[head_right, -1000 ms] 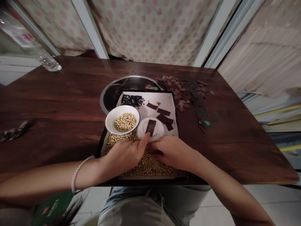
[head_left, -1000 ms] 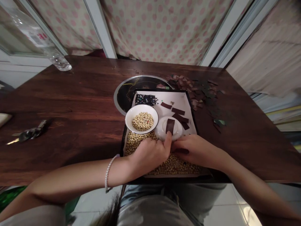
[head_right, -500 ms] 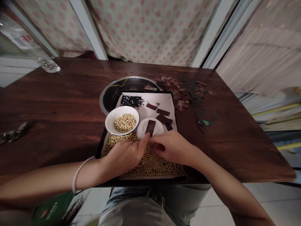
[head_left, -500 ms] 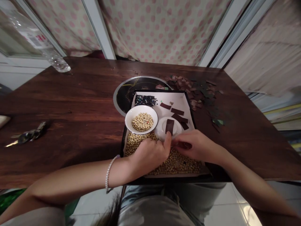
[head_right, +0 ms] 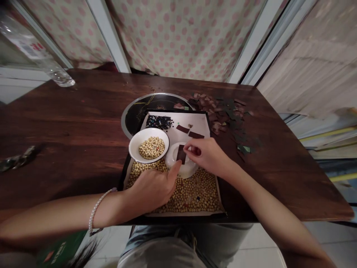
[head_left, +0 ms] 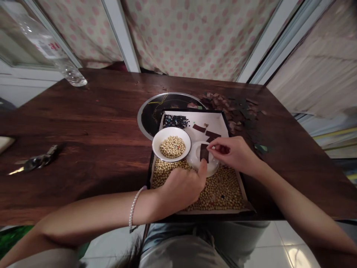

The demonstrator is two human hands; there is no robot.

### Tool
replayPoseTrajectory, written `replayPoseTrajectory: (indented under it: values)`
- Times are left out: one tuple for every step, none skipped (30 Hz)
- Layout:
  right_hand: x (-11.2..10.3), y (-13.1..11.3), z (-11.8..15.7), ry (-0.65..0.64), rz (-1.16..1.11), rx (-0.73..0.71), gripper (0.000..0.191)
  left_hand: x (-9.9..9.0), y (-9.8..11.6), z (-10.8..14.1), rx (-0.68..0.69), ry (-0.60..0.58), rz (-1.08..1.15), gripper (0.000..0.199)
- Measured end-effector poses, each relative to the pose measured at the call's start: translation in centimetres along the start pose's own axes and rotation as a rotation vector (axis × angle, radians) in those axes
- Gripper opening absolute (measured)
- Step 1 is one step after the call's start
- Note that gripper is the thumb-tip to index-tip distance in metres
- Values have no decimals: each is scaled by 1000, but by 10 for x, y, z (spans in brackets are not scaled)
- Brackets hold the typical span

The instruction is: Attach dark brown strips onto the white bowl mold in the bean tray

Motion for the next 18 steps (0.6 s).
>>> replayPoseTrajectory:
  values:
    - [0,0,0,-23,-10,-11,10,0,0,0,4,2,0,54]
    - [0,0,-1,-9,-6,-14,10,1,0,1,6,3,2,54]
    - [0,0,-1,37,6,-6,10,1,0,1,3,4,5,55]
    - [0,0,-2,85,14,5,10,2,0,1,0,4,12,55]
    - [0,1,-2,110,13,18,10,3,0,1,-3,4,20,55]
    - [0,2,-3,89,-4,24,11,3,0,2,-3,4,28,55]
    - [1,3,-4,43,-27,23,11,3,0,2,-3,4,30,54]
    - [1,4,-5,-7,-44,18,12,3,0,1,-3,3,27,54]
    - [0,5,-6,-26,-43,12,12,3,1,1,-5,4,18,54]
    - [-1,5,-8,1,-23,12,12,2,1,1,-9,1,10,54]
    - [-4,5,-10,61,4,15,12,2,1,1,-14,-4,4,55]
    - [-6,2,-13,129,23,19,12,2,1,0,-17,-12,5,56]
    - [-8,-2,-15,179,24,17,12,1,1,0,-18,-17,12,56]
    - [-8,-9,-18,207,5,7,12,2,1,0,-16,-18,20,56]
    - [-7,-16,-22,209,-26,-13,13,2,1,0,-18,-16,24,56]
    - [-5,-24,-25,193,-61,-44,13,2,1,0,-20,-10,25,55]
    - [-2,-32,-29,182,-85,-72,14,3,0,0,-21,0,20,54]
    - [2,-38,-33,166,-94,-100,14,4,0,1,-24,14,12,53]
Point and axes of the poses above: each hand's wrist, its own z-axis away from the middle knuckle, its own x-axis out of the palm, y = z × x, the point moved 1 cm from there along -z, towards the middle knuckle, and after that the axes turned 5 degrees about y, right-handed, at the moved point
